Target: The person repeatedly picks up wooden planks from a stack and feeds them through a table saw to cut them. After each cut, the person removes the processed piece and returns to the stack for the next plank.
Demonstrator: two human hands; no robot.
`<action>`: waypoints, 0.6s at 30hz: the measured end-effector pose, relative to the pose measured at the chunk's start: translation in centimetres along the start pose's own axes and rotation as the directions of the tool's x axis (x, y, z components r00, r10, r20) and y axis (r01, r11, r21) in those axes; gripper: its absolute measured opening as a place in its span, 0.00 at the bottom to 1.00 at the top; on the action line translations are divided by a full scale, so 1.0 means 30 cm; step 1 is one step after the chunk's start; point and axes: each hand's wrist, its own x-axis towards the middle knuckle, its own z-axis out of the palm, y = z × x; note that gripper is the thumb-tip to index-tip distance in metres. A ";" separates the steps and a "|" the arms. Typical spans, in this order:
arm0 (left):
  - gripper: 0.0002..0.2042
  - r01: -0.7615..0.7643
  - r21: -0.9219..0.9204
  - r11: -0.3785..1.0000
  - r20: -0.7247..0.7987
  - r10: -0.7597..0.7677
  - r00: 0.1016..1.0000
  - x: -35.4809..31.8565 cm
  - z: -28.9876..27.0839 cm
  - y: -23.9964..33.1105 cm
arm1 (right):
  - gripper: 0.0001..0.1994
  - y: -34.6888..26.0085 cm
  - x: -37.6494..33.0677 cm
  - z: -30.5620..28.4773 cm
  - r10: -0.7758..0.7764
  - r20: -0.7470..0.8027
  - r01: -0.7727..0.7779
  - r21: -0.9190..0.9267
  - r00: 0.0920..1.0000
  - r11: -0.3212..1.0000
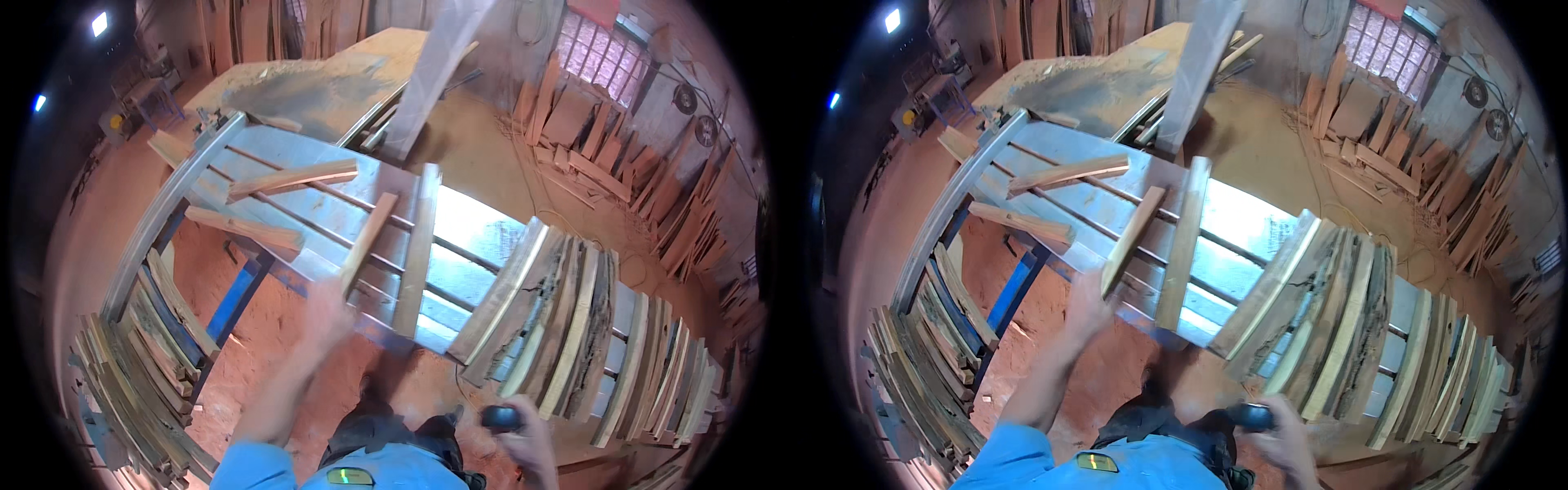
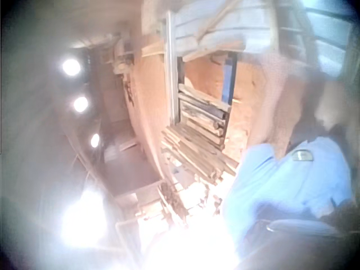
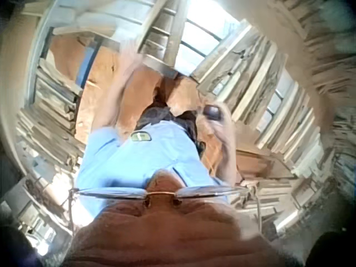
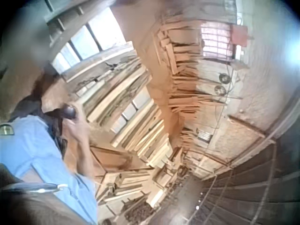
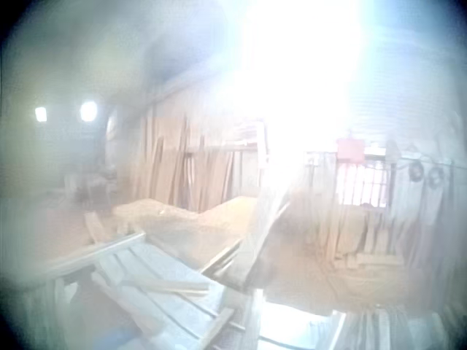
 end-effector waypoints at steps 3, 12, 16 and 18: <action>0.34 0.311 -0.658 0.686 0.623 0.263 0.737 -0.194 -0.181 0.154 | 0.24 -0.196 0.176 0.267 -0.074 0.475 0.181 -0.184 0.877 0.966; 0.40 0.542 -0.778 0.319 0.550 -0.073 0.832 -0.432 -0.245 -0.082 | 0.23 -0.312 0.361 0.652 -0.276 0.440 0.237 0.142 0.854 0.961; 0.38 0.442 -0.660 0.608 0.492 -0.096 0.865 -0.420 -0.269 -0.094 | 0.21 -0.221 0.403 0.755 0.026 0.533 -0.129 0.157 0.846 0.979; 0.35 0.483 -0.612 0.626 0.552 -0.099 0.828 -0.424 -0.266 -0.113 | 0.18 -0.231 0.429 0.749 -0.097 0.475 0.089 0.039 0.874 0.995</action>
